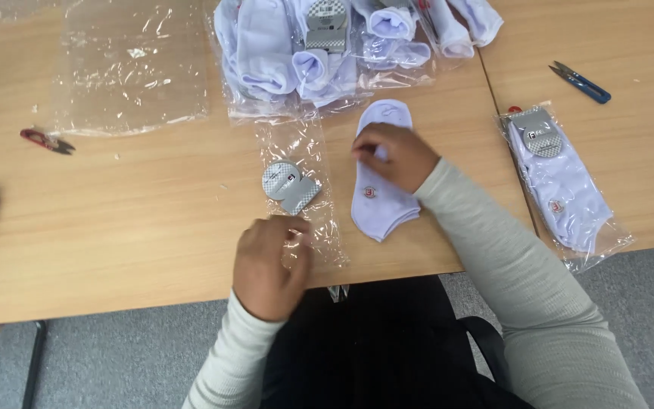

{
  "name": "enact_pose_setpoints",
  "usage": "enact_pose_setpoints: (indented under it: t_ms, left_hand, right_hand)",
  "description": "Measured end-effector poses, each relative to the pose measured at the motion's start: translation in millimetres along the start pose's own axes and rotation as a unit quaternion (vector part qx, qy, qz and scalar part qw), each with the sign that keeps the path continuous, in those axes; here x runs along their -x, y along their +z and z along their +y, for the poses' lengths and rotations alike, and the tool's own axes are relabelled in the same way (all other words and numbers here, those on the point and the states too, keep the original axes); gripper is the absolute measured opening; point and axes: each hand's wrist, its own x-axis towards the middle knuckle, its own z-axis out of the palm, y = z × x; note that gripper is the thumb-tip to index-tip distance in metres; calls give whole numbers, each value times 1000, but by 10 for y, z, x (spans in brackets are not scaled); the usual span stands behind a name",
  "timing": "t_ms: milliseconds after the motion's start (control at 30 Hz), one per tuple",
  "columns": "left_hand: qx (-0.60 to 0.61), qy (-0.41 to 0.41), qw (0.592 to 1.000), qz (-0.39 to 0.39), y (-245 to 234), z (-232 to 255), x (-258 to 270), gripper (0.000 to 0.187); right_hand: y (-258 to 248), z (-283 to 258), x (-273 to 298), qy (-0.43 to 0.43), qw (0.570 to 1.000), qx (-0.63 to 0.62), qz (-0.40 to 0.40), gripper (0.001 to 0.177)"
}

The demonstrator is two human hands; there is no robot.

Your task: Folding white socks and inserting them into individual clear plastic sleeves for retail packaging.

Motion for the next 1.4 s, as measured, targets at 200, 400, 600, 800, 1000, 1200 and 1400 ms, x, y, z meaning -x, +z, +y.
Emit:
enact_pose_setpoints:
  t_ms: [200, 400, 600, 800, 1000, 1200, 1400]
  left_hand:
    - [-168, -64, 981, -69, 317, -244, 295, 39]
    - [-205, -25, 977, -50, 387, -218, 329, 39]
    - [-204, -86, 973, -71, 479, -357, 410, 50]
    - [-186, -101, 973, -93, 454, -320, 351, 54]
    - [-3, -60, 985, -162, 10, -112, -35, 38]
    - [4, 14, 985, -169, -344, -323, -521, 36]
    - [110, 3, 958, -265, 457, -679, -1255, 34]
  right_hand:
    - [374, -779, 41, 38, 943, 318, -88, 69]
    - [650, -717, -15, 62, 952, 278, -111, 73]
    - [690, -526, 1, -2, 996, 71, -45, 63]
    - [661, -557, -24, -81, 980, -182, 18, 38]
    - [213, 88, -127, -59, 905, -407, 107, 56]
    - [-648, -123, -44, 41, 799, -548, 244, 41]
    - [-859, 189, 5, 124, 730, -549, 387, 26]
